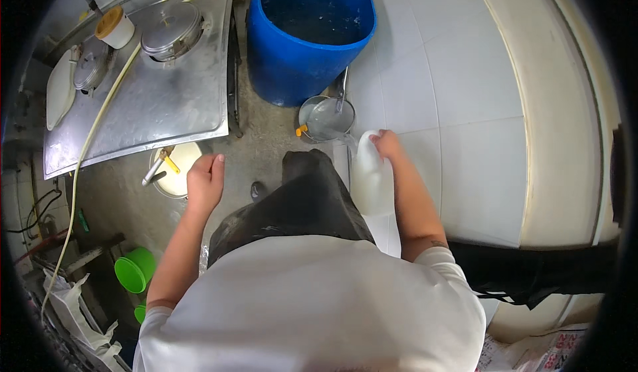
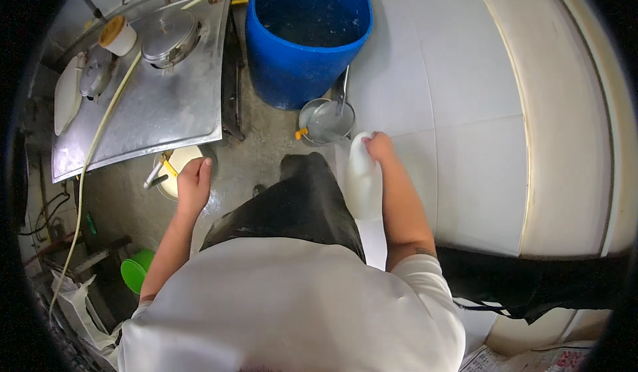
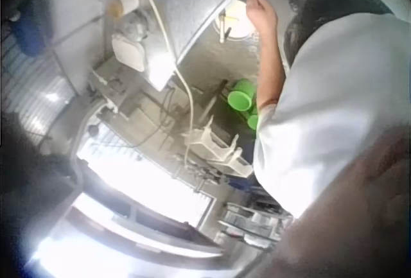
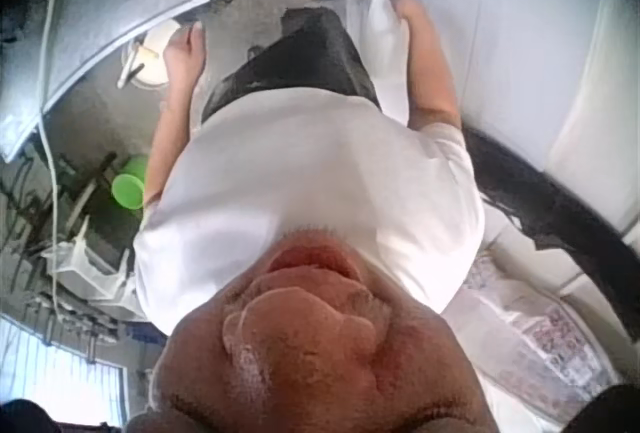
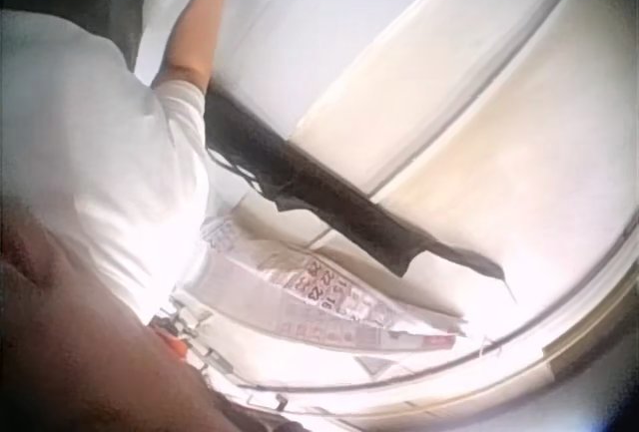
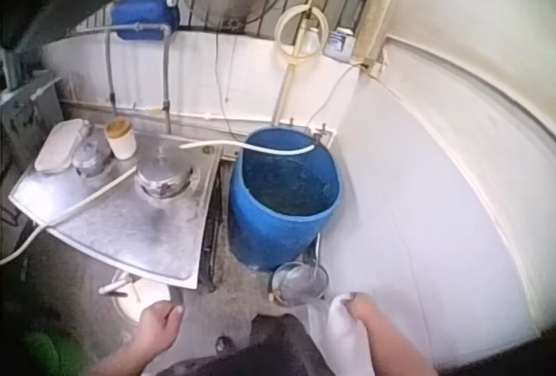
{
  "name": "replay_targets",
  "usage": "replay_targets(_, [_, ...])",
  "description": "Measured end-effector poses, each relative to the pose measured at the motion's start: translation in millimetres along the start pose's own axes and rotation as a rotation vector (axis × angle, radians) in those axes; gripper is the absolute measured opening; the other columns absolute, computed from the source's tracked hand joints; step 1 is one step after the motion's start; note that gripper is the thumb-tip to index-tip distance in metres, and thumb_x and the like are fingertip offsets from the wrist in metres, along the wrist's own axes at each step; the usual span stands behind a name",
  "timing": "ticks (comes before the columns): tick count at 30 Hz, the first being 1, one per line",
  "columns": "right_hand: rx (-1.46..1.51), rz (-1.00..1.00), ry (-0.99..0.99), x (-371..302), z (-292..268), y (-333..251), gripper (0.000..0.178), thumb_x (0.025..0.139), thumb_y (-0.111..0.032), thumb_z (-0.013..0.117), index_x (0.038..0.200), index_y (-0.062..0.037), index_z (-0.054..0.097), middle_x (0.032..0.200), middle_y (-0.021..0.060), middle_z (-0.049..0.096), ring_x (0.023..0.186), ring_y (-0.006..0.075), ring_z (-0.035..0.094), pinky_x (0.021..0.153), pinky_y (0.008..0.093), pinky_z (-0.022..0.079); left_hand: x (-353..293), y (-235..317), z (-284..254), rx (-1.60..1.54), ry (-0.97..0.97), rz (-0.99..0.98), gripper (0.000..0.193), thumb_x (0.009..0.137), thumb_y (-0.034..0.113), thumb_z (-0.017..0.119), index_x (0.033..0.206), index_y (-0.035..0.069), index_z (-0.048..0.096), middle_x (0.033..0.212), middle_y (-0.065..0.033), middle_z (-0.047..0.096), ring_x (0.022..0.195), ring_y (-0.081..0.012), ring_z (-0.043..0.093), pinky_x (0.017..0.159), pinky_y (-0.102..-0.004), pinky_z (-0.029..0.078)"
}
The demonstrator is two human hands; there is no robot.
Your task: The person uses a mesh strainer to stir a white liquid in a large pot, then uses a jug to scoop liquid from a blue barrel and pour it into the pot.
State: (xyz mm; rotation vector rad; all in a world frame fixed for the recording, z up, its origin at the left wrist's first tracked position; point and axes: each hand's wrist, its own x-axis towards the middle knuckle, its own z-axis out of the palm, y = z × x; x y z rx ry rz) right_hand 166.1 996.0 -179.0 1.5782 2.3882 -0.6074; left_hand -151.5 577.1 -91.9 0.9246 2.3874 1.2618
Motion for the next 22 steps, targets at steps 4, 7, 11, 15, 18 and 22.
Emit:
replay_targets(4, [-0.238, -0.06, -0.215, 25.8, -18.0, -5.0, 0.058, 0.091, -0.045, 0.062, 0.112, 0.0085, 0.066, 0.1, 0.0296, 0.068, 0.102, 0.0385, 0.067, 0.091, 0.0439, 0.051, 5.6, 15.7, 9.5, 0.005, 0.008, -0.012, 0.027, 0.097, 0.022, 0.061, 0.094, -0.004, 0.068, 0.078, -0.0201, 0.064, 0.067, -0.0303, 0.061, 0.065, -0.0381, 0.049])
replay_targets(7, [-0.372, -0.116, -0.376, 43.3, -11.4, 4.6, 0.058, 0.093, -0.049, 0.057, 0.092, 0.0076, 0.071, 0.085, 0.0282, 0.068, 0.091, 0.0384, 0.068, 0.084, 0.0449, 0.052, 3.6, 18.4, 16.6, 0.047, 0.029, -0.053, 0.027, 0.097, 0.022, 0.062, 0.094, -0.004, 0.069, 0.079, -0.0201, 0.065, 0.068, -0.0299, 0.061, 0.066, -0.0374, 0.049])
replay_targets(11, [-0.416, -0.316, -0.374, 78.5, 18.9, 35.6, 0.063, 0.094, -0.051, 0.054, 0.069, 0.0045, 0.07, 0.078, 0.0258, 0.067, 0.081, 0.0399, 0.067, 0.079, 0.0467, 0.052, 0.3, 27.1, 30.8, 0.104, 0.066, -0.115, 0.028, 0.097, 0.022, 0.062, 0.093, -0.004, 0.069, 0.079, -0.0209, 0.066, 0.068, -0.03, 0.062, 0.066, -0.0373, 0.05])
replay_targets(15, [-0.4, -0.342, -0.387, 114.8, 20.0, 24.7, 0.057, 0.094, -0.05, 0.055, 0.081, 0.0026, 0.072, 0.076, 0.0252, 0.067, 0.08, 0.0409, 0.066, 0.08, 0.0464, 0.051, 0.3, 54.5, 46.7, 0.133, 0.068, -0.193, 0.027, 0.097, 0.022, 0.061, 0.092, -0.004, 0.069, 0.079, -0.0212, 0.066, 0.069, -0.0312, 0.064, 0.067, -0.0379, 0.051])
replay_targets(18, [-0.322, -0.294, -0.518, 126.2, -36.1, -36.0, 0.048, 0.087, -0.04, 0.069, 0.103, 0.0055, 0.071, 0.107, 0.0264, 0.068, 0.099, 0.0409, 0.067, 0.085, 0.0459, 0.052, 0.5, 66.5, 58.7, 0.181, 0.124, -0.195, 0.026, 0.097, 0.021, 0.061, 0.092, -0.003, 0.069, 0.079, -0.021, 0.066, 0.07, -0.0308, 0.065, 0.068, -0.0383, 0.051])
replay_targets(22, [0.184, -0.505, -0.145, 128.8, -113.2, -91.7, 0.06, 0.088, -0.047, 0.066, 0.123, 0.0023, 0.065, 0.125, 0.0215, 0.065, 0.123, 0.0276, 0.06, 0.108, 0.0342, 0.042, -4.9, 79.2, 69.2, 0.226, 0.242, -0.168, 0.023, 0.097, 0.022, 0.062, 0.096, 0.0, 0.07, 0.085, -0.0207, 0.068, 0.076, -0.029, 0.066, 0.071, -0.0388, 0.051])
